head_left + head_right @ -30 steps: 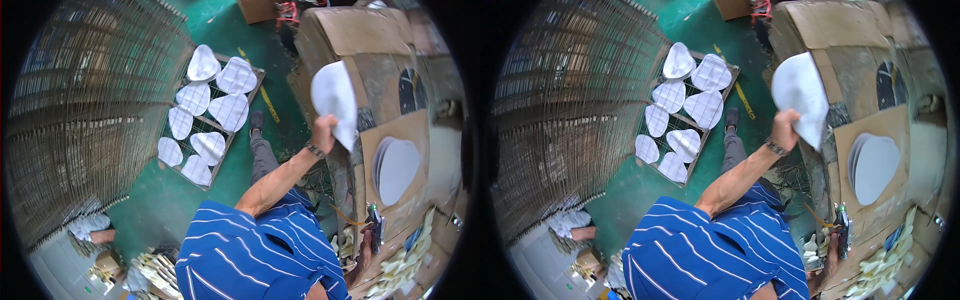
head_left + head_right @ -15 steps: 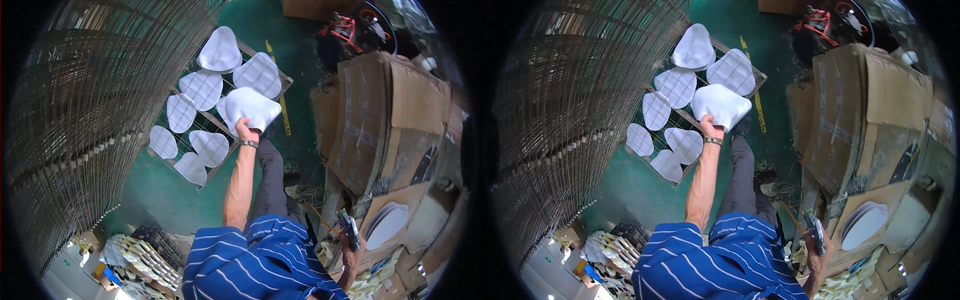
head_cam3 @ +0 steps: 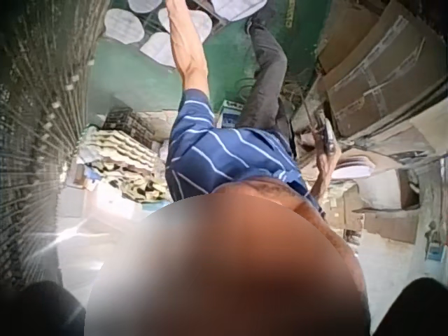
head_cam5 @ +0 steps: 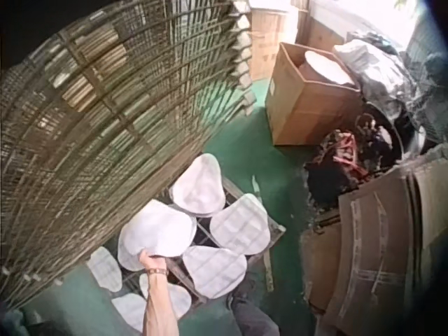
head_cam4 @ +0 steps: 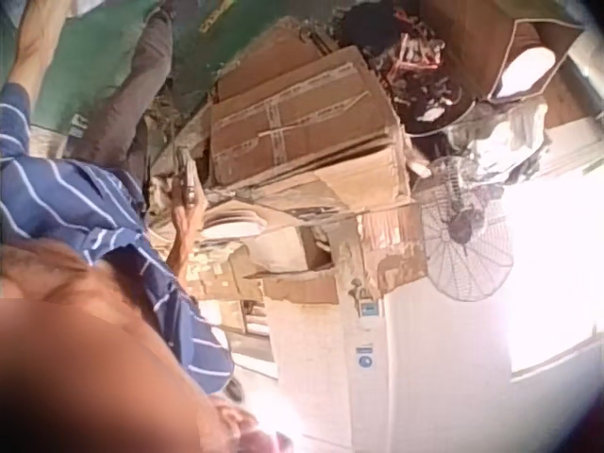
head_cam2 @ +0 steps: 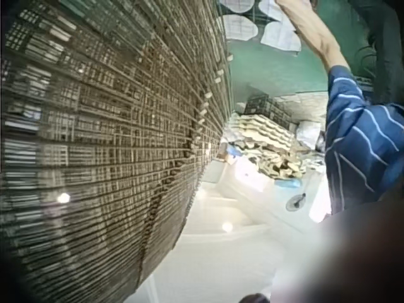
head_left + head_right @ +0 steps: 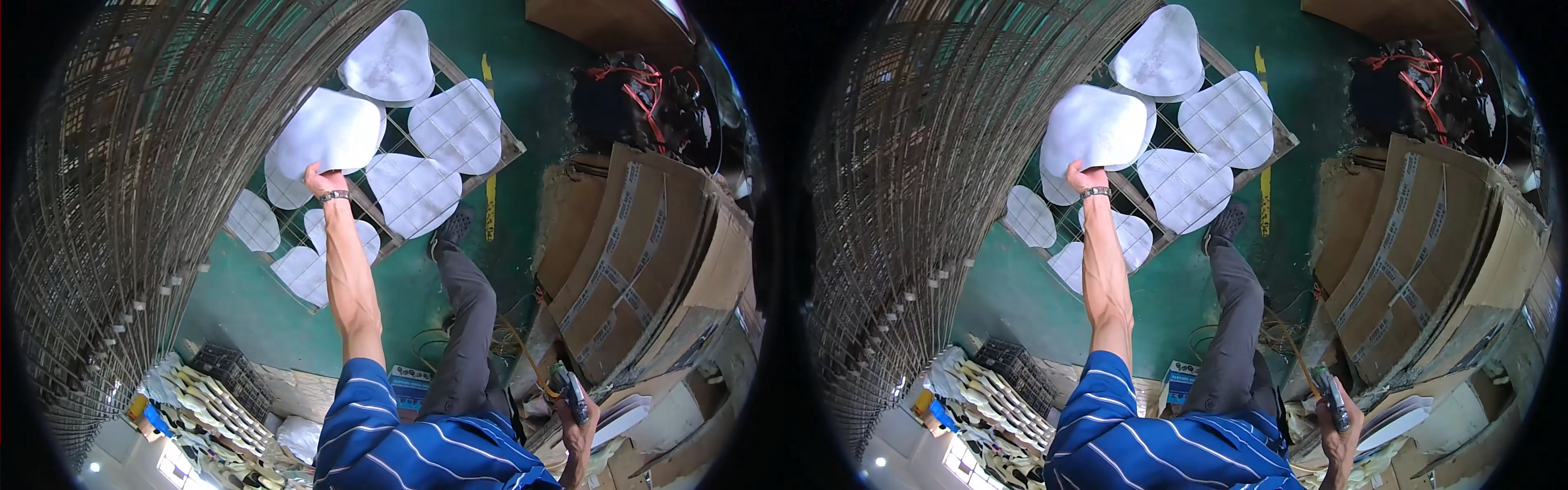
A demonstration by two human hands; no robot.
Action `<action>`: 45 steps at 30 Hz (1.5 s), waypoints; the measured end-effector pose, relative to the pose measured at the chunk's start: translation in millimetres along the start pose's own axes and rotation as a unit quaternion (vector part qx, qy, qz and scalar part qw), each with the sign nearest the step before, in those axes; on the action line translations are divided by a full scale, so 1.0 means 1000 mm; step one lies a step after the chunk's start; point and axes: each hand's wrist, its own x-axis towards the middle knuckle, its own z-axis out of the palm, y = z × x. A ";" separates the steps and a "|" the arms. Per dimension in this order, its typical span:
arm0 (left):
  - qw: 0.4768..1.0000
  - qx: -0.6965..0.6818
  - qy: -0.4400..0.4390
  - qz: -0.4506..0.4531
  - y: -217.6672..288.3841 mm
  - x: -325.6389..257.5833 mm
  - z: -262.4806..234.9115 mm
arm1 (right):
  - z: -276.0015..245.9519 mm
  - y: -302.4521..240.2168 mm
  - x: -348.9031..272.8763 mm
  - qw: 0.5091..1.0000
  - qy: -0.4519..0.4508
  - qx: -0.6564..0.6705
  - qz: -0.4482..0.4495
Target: Applying adhesive to foam components using a spray gun and placing them on a rack to dry.
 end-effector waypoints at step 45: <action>0.275 0.833 -0.444 -0.183 -0.139 -0.599 -0.093 | -0.041 0.518 -0.430 0.711 0.596 0.372 -0.036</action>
